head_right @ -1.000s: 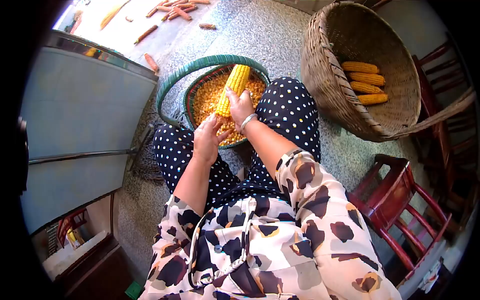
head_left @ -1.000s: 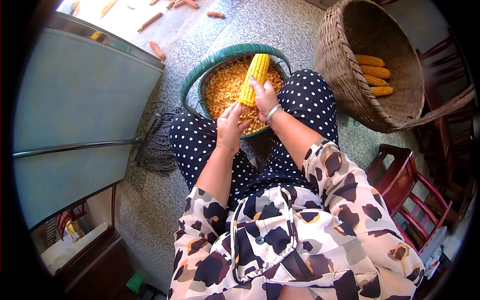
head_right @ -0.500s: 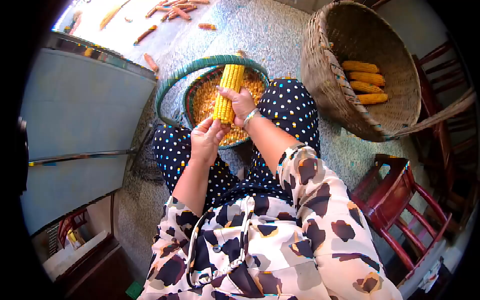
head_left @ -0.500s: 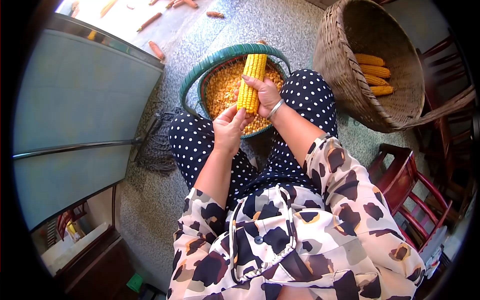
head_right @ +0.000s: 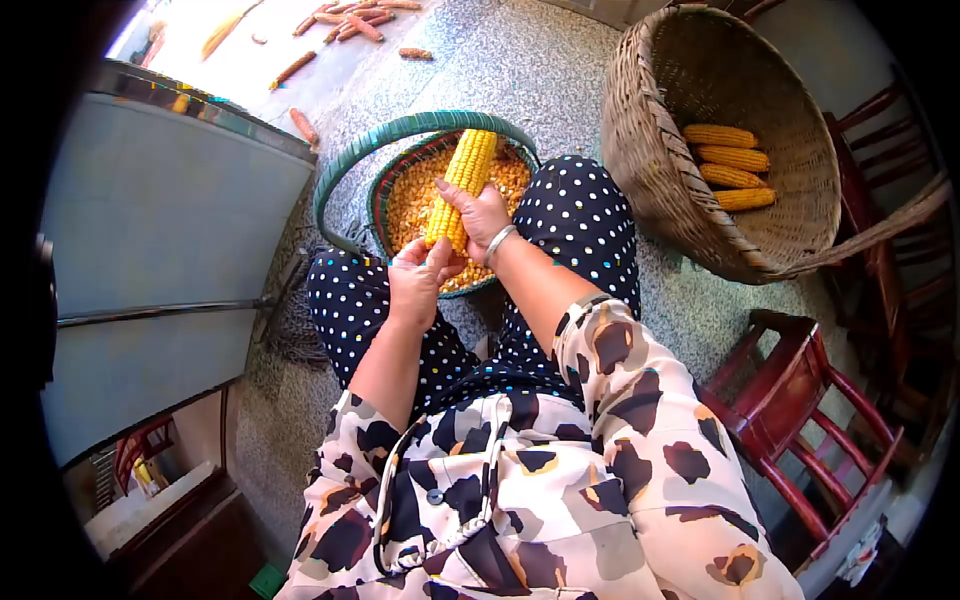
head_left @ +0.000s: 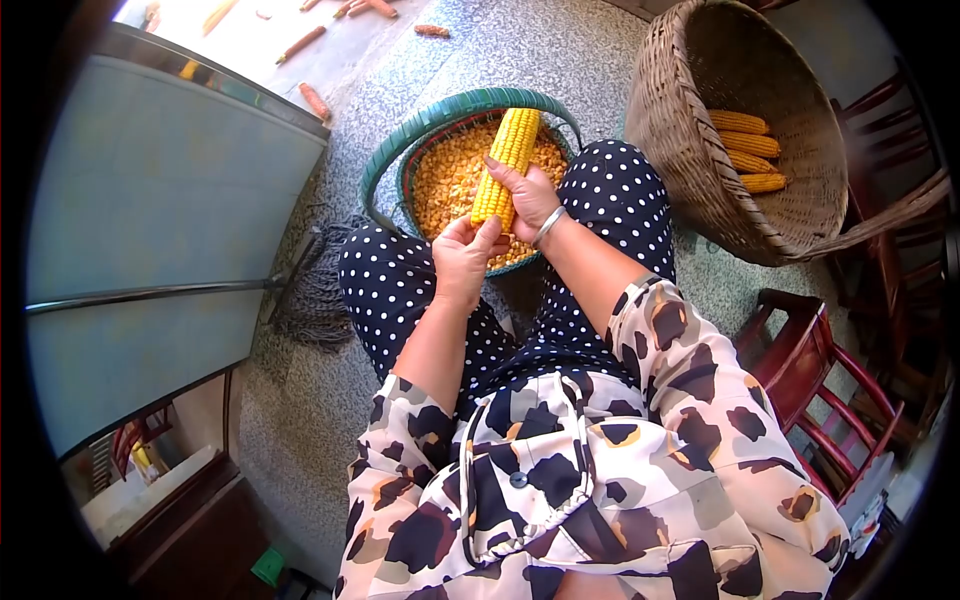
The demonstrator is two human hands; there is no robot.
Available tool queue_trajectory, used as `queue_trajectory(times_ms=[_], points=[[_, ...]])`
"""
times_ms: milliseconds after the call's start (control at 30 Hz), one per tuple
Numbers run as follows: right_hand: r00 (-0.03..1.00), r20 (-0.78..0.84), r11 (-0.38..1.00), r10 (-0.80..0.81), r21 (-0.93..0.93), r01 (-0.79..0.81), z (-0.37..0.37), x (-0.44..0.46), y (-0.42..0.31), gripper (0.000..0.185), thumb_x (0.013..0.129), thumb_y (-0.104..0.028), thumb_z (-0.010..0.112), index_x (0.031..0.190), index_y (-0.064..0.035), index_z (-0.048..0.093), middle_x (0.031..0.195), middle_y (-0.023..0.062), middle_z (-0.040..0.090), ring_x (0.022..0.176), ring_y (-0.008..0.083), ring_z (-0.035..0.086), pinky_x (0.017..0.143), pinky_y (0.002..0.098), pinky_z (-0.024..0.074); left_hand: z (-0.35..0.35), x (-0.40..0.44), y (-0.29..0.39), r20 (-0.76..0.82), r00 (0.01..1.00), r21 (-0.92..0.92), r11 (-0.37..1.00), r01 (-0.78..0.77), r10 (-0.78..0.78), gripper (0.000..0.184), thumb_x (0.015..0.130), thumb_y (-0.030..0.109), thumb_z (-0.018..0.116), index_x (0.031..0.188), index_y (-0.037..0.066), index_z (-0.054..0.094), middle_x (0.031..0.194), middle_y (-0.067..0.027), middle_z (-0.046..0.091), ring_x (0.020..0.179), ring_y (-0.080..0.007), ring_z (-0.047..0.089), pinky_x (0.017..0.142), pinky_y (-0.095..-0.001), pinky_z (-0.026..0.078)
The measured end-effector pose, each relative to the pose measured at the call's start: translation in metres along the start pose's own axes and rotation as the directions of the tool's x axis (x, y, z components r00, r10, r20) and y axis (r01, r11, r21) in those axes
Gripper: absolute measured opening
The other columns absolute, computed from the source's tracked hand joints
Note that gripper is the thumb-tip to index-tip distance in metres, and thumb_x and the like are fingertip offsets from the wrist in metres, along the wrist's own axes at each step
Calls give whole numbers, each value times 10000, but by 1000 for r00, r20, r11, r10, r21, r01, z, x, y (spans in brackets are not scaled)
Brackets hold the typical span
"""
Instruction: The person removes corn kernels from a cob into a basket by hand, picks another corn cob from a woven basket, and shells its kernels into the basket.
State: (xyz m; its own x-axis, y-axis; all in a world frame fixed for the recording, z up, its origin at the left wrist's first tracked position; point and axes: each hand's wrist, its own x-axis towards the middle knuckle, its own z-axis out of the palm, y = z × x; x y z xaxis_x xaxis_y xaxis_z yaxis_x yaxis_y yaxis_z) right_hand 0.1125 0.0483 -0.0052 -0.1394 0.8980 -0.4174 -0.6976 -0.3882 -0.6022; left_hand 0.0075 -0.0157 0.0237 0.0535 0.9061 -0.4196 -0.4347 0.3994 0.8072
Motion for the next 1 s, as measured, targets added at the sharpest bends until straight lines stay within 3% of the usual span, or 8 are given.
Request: queue_trajectory(times_ms=[133, 367, 433, 600, 633, 800, 933, 1000], points=[[999, 22, 998, 40, 51, -41, -2, 1, -2, 288, 794, -161, 590, 980, -24, 420, 760, 79, 513, 666, 217, 575, 572, 345, 507, -1, -3, 4, 6, 1000, 100, 995, 7, -8, 158, 818, 116, 561, 891, -24, 554, 819, -65, 584, 691, -134, 579, 641, -254, 497], [995, -28, 986, 93, 143, -88, 6, -2, -10, 209, 777, -118, 605, 915, -26, 479, 750, 67, 542, 626, 178, 563, 543, 345, 492, -1, -2, 9, -8, 997, -211, 975, 69, -72, 178, 830, 130, 543, 900, -34, 551, 837, -75, 585, 718, -144, 584, 663, -256, 495], [998, -63, 998, -11, 64, 16, 4, -1, -5, 238, 814, -175, 564, 947, -15, 448, 772, 78, 529, 663, 198, 567, 586, 336, 500, 1, -1, 9, 20, 995, -286, 953, 95, -93, 208, 834, 148, 540, 907, -46, 553, 861, -82, 588, 739, -144, 586, 662, -260, 500], [995, -80, 998, -65, -29, 63, 3, -1, 0, 207, 815, -158, 559, 932, -16, 465, 777, 67, 531, 670, 172, 559, 600, 316, 492, -5, 5, -3, -7, 1000, 166, 986, -2, 3, 236, 850, 162, 514, 967, -42, 518, 898, -87, 575, 743, -155, 582, 669, -263, 495], [994, -89, 998, -60, -31, 58, 2, 0, 0, 210, 814, -158, 561, 933, -14, 464, 780, 67, 531, 672, 171, 559, 600, 316, 492, -6, 5, -4, -7, 1000, 166, 986, -2, 3, 236, 850, 162, 514, 967, -42, 518, 898, -87, 575, 743, -155, 582, 669, -263, 495], [994, -100, 999, -43, 10, 44, 7, -3, -6, 223, 810, -155, 570, 935, -6, 461, 785, 65, 530, 675, 167, 559, 598, 317, 493, 0, 1, 11, 6, 994, -336, 936, 106, -111, 234, 853, 179, 513, 914, -45, 541, 872, -91, 578, 743, -151, 580, 656, -267, 497], [991, -86, 993, -99, -67, 94, 9, -6, -1, 235, 804, -152, 582, 941, -6, 458, 792, 57, 528, 680, 157, 553, 601, 304, 485, 6, 2, 14, 7, 988, -293, 944, 151, -156, 214, 837, 189, 544, 902, -15, 540, 847, -71, 577, 719, -151, 576, 656, -260, 490], [988, -93, 989, -123, -96, 114, 8, -6, 2, 240, 802, -152, 585, 943, -7, 458, 795, 55, 526, 684, 154, 550, 604, 298, 482, 0, 6, 2, -72, 996, -12, 998, 61, -62, 216, 828, 182, 558, 907, -18, 540, 845, -62, 571, 716, -150, 574, 654, -271, 493]])
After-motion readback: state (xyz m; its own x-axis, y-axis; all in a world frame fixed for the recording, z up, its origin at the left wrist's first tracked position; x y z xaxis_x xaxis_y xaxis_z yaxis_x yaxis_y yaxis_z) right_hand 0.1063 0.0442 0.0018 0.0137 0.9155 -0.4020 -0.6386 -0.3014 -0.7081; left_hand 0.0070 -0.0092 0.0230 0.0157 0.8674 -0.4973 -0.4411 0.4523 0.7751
